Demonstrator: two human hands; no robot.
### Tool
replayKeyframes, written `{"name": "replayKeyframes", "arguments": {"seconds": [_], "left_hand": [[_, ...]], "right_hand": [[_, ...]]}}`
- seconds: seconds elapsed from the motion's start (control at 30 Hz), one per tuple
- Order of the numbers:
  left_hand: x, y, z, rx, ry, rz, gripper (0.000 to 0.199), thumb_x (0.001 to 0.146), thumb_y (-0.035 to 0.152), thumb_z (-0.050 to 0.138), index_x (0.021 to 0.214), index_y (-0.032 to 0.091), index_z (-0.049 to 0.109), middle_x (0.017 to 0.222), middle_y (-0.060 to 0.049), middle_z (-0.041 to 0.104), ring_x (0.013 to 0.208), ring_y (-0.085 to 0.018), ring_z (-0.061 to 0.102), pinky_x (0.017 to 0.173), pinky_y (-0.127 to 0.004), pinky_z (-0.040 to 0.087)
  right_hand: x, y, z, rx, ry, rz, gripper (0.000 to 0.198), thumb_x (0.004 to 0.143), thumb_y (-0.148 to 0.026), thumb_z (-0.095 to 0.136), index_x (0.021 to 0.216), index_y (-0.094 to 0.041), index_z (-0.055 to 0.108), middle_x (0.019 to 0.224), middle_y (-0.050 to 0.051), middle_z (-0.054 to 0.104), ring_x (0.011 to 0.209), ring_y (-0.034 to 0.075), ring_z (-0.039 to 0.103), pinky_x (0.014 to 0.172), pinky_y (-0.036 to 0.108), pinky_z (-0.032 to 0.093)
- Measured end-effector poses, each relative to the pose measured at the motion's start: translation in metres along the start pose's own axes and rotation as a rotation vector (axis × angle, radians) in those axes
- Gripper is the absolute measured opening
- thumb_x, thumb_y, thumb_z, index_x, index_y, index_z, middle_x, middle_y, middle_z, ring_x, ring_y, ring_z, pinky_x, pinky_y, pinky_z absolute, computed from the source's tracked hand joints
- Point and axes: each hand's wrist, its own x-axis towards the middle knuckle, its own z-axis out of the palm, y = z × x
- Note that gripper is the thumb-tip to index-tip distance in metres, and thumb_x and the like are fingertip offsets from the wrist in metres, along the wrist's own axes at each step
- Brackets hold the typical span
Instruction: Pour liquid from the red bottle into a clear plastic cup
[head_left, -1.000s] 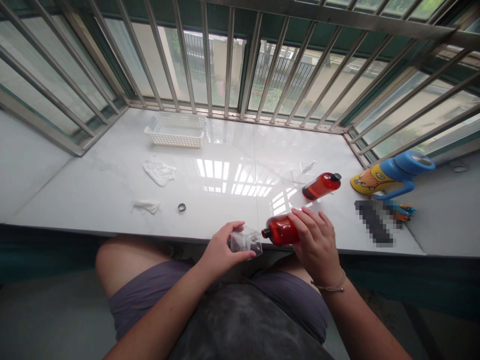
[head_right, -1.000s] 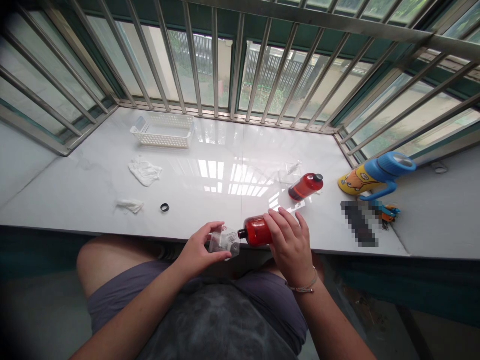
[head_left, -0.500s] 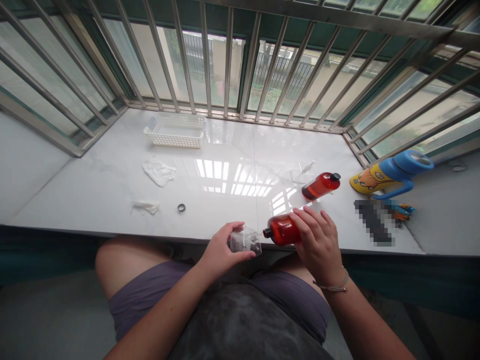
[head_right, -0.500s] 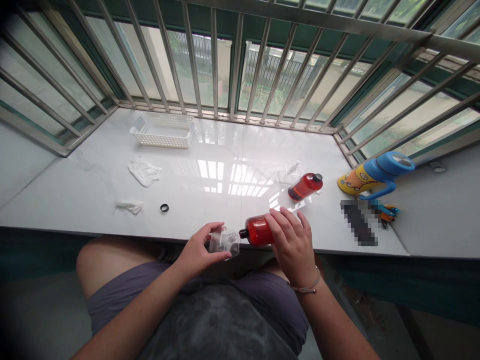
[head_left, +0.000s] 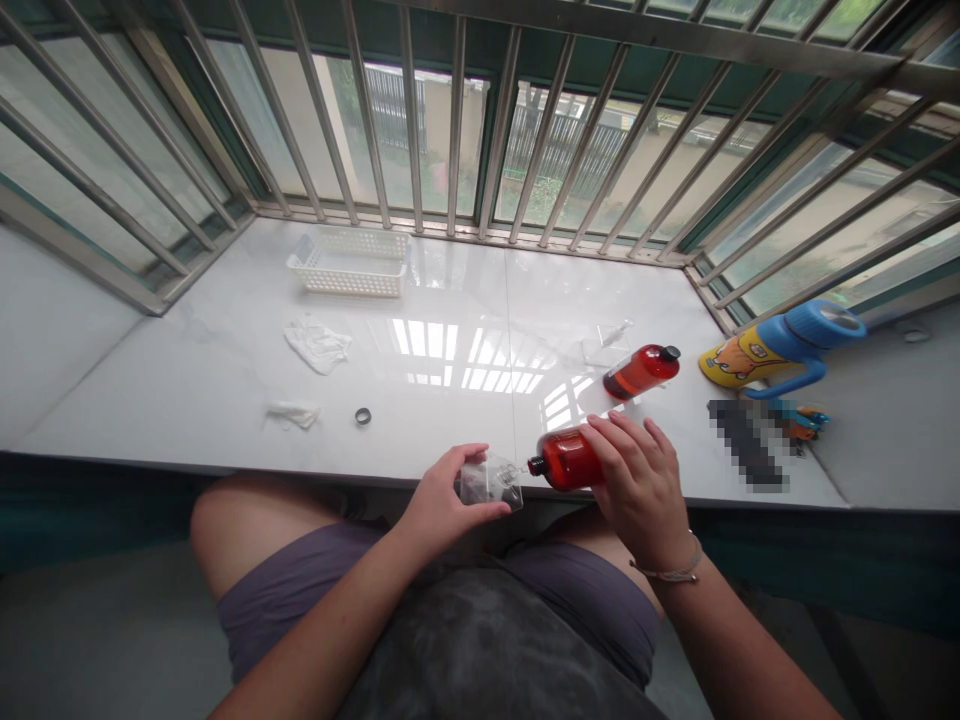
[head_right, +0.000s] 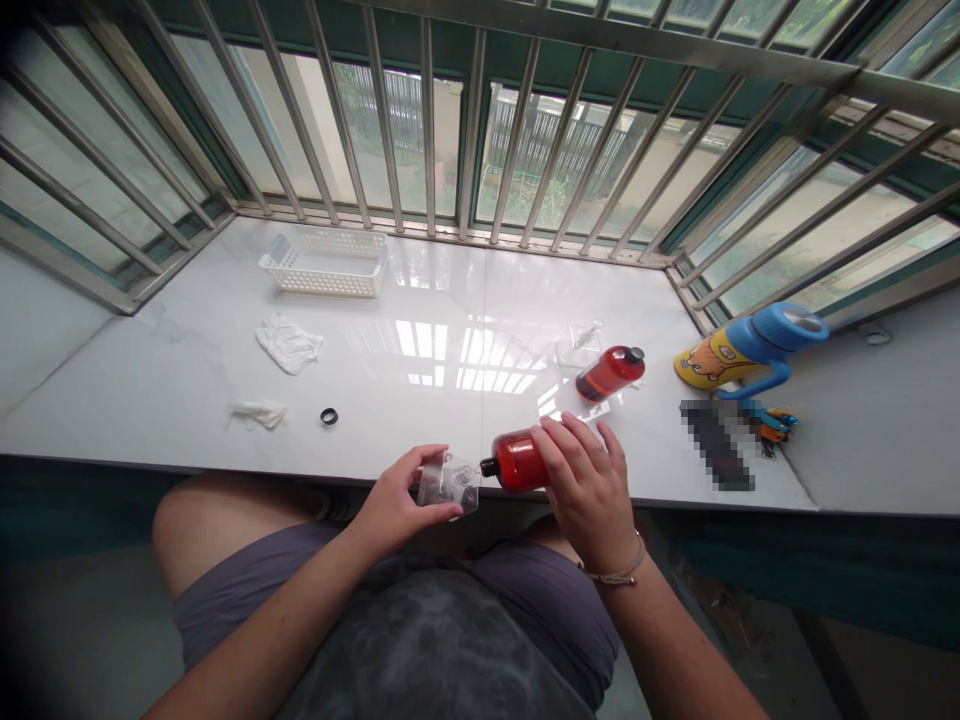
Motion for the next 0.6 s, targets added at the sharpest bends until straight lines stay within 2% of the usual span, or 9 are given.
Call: {"name": "replayKeyframes", "arguments": {"seconds": [0.6], "left_hand": [[0.0006,-0.0007,0.0001,0.017,0.001,0.012,0.082,0.068,0.044,0.100,0.140,0.029,0.065,0.137,-0.008,0.073,0.129,-0.031,0.068,0.112,-0.047,0.053]], "right_hand": [[0.0024,0.0013,-0.0025,-0.010,0.002,-0.004,0.064,0.099,-0.005,0.062,0.159,-0.025,0.050,0.147,0.010,0.072,0.147,0.032,0.058,0.129,0.058,0.035]]}}
